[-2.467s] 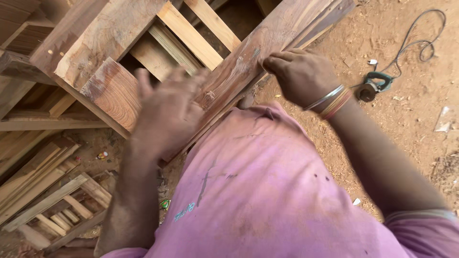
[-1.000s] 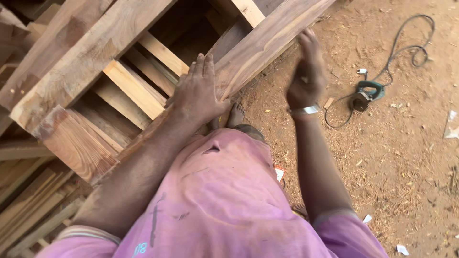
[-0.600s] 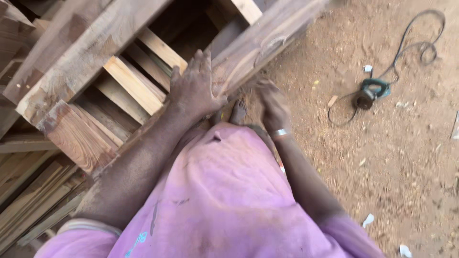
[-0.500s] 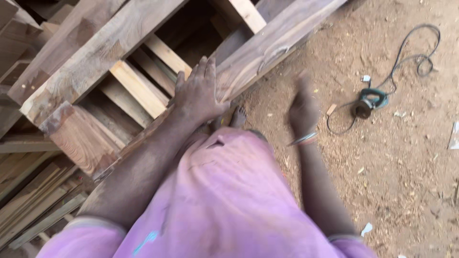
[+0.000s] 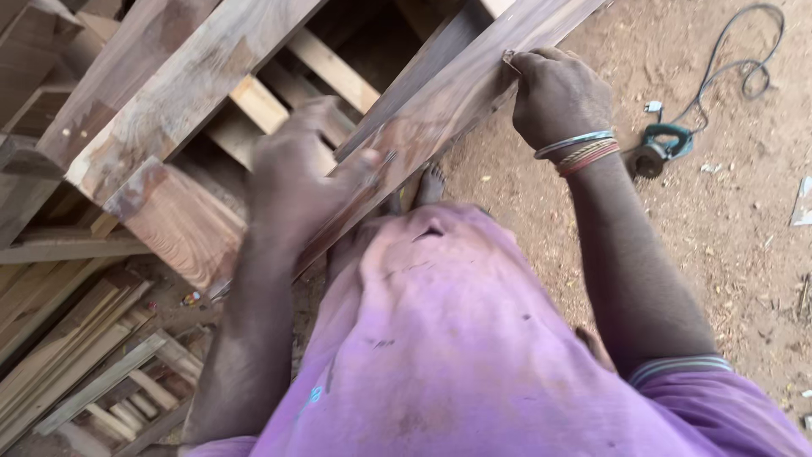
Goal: The person sands the surfaces and edges of a wooden frame by hand using a piece of sandpaper.
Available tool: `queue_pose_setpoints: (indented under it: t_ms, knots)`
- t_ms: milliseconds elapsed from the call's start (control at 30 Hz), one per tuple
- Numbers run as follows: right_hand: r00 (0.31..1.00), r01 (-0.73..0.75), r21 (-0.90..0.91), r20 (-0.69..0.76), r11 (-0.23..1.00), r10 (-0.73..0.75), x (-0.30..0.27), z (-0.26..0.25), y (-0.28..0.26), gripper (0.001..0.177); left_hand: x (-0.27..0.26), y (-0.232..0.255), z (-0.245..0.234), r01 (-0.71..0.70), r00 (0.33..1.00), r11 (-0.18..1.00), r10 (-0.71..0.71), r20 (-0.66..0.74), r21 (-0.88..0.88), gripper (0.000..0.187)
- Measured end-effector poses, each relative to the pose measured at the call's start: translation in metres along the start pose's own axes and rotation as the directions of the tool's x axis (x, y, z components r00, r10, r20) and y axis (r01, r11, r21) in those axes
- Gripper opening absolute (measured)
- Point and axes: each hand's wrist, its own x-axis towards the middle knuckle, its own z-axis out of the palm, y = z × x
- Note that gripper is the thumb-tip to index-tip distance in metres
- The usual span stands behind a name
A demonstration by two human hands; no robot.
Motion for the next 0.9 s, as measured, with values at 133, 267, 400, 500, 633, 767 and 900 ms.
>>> queue_pose_setpoints:
  t_ms: [133, 267, 400, 500, 633, 767, 900]
  knots:
    - [0.914, -0.169, 0.058, 0.383, 0.984, 0.134, -0.013, -0.006, -0.042, 0.034, -0.024, -0.042, -0.027, 0.147, 0.976, 0.98, -0.166, -0.142, -0.134, 0.072]
    - [0.936, 0.084, 0.39, 0.285, 0.917, -0.207, -0.043, 0.0, -0.062, 0.038, -0.042, -0.078, -0.039, 0.141, 0.952, 0.962, -0.197, -0.236, -0.232, 0.063]
    - [0.874, -0.338, 0.783, 0.468, 0.522, -0.135, -0.081, 0.005, -0.064, 0.026, -0.057, -0.118, -0.04, -0.063, 0.903, 0.97, -0.045, -0.428, -0.234, 0.055]
    - [0.878, -0.471, 0.88, 0.475, 0.067, -0.065, -0.087, 0.001, -0.064, 0.024, -0.061, -0.155, -0.042, -0.072, 0.862, 0.946, -0.1, -0.497, -0.316, 0.053]
    - [0.873, -0.481, 0.813, 0.48, -0.328, -0.091, -0.071, -0.006, -0.084, 0.049, -0.049, -0.224, -0.041, -0.038, 0.615, 0.995, -0.046, -0.787, -0.087, 0.059]
    - [0.903, -0.424, 0.885, 0.396, -0.194, -0.169, -0.031, -0.002, -0.113, 0.032, -0.028, -0.271, -0.01, 0.256, 0.538, 0.859, -0.507, -0.674, -0.443, 0.061]
    - [0.871, 0.326, 0.802, -0.049, 0.501, -0.489, 0.042, -0.003, -0.157, 0.021, -0.009, -0.283, 0.021, 0.376, 0.501, 0.921, -0.298, -0.812, -0.106, 0.079]
